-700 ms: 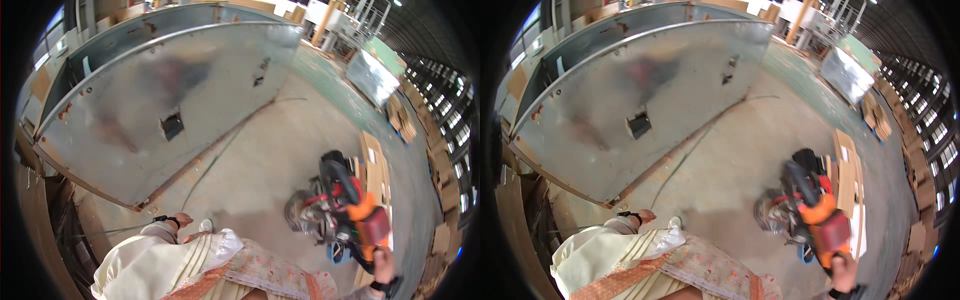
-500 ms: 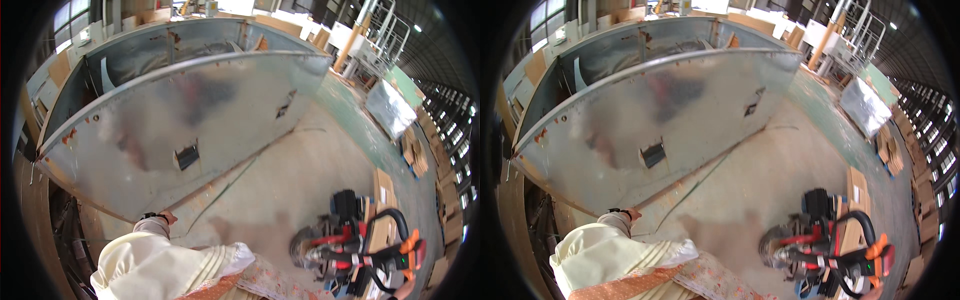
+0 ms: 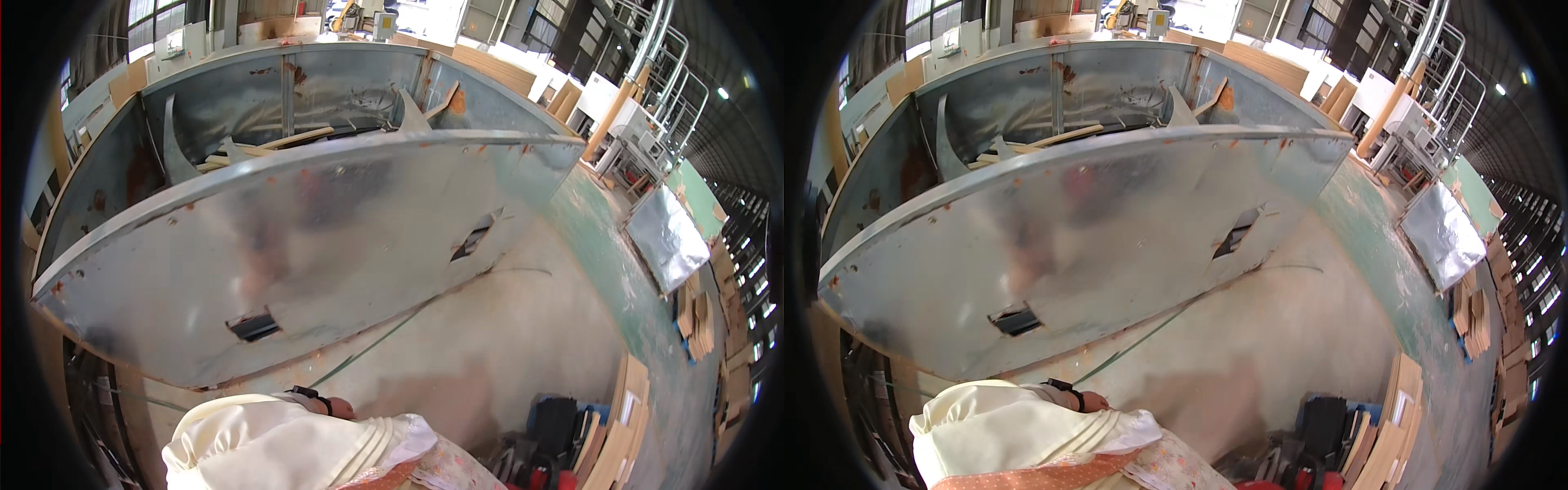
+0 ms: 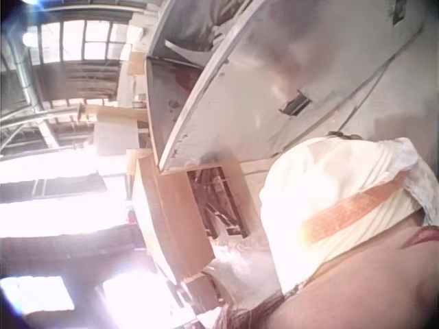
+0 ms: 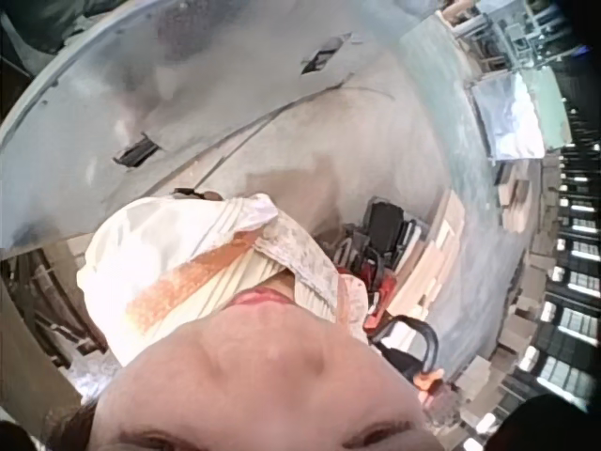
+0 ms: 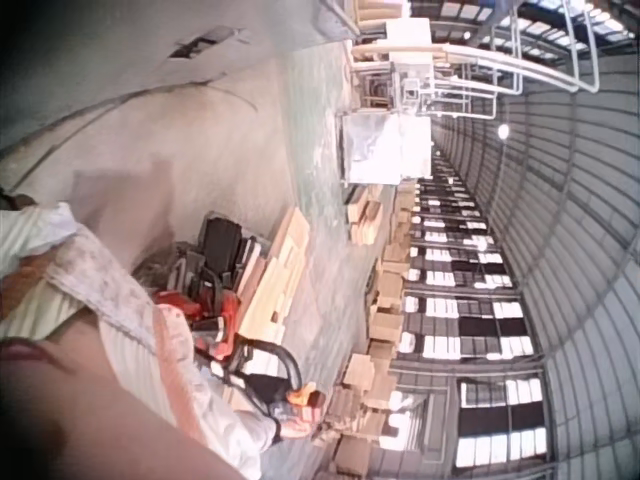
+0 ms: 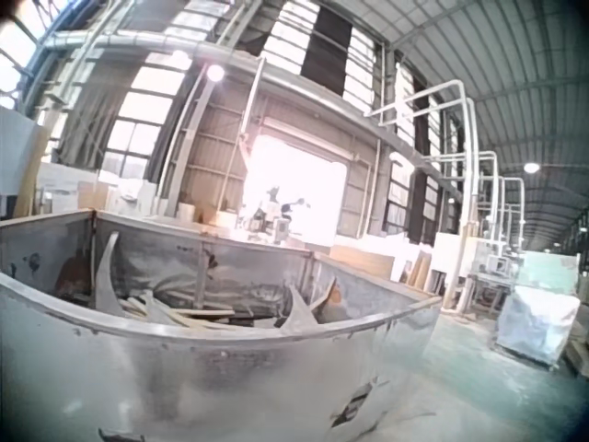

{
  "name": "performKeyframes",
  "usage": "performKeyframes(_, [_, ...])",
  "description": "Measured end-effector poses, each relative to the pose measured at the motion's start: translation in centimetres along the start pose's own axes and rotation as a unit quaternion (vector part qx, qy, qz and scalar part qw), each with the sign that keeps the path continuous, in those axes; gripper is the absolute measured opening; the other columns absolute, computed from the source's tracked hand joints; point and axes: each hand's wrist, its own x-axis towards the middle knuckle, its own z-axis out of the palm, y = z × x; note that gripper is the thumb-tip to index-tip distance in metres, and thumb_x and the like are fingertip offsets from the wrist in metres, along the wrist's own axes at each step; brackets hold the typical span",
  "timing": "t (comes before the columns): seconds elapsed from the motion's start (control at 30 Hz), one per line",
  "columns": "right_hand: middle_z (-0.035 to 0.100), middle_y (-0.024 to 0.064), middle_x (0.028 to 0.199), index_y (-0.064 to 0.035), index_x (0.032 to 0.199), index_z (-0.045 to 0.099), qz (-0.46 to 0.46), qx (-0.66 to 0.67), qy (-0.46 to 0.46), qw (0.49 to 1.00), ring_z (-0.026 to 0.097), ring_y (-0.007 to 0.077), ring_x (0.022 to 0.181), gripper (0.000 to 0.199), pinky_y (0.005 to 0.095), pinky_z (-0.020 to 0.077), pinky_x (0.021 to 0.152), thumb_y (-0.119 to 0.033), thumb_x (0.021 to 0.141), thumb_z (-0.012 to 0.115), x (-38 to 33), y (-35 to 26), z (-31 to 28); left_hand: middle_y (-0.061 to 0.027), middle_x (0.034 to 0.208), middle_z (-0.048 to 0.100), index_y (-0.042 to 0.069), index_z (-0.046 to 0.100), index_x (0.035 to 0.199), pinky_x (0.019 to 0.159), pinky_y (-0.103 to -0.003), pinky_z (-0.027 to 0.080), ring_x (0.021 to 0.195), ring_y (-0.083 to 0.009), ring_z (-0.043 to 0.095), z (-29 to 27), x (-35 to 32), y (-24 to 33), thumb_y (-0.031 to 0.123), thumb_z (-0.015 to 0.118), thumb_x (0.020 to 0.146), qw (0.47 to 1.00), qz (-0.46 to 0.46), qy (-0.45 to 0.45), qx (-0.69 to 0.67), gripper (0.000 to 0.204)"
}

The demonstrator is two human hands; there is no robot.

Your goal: Moving wooden and composite furniture panels from a pallet jack and shop floor into a large metal container.

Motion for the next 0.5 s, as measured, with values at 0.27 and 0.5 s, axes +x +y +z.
performKeyframes(0.27, [0.06,0.0141,0.092,-0.0022,0.1,0.057,0.089,0.137,-0.25,0.954,0.056,0.0228,0.09,0.024,0.0355,0.0437,0.082,-0.022,0.088,0.049,7.4,-7.4,23.0,-0.0157,0.098,0.062,0.009,0.064,0.097,0.084,-0.041,0.043,0.098,-0.0277,0.057,-3.8,12.6,-9.8,0.036,0.05,0.078,0.981,-0.001,0.192,-0.037,0.036])
performKeyframes(0.5, [0.059,0.0132,0.094,-0.0026,0.098,0.056,0.2,0.18,-0.459,0.847,0.054,0.0222,0.093,0.023,0.0357,0.0428,0.084,-0.021,0.091,0.045,4.1,-13.2,46.9,-0.0192,0.083,0.061,0.005,0.065,0.081,0.068,-0.034,0.045,0.077,-0.0205,0.058,-8.9,22.0,-18.6,0.038,0.061,0.075,0.966,0.094,0.089,-0.225,0.034])
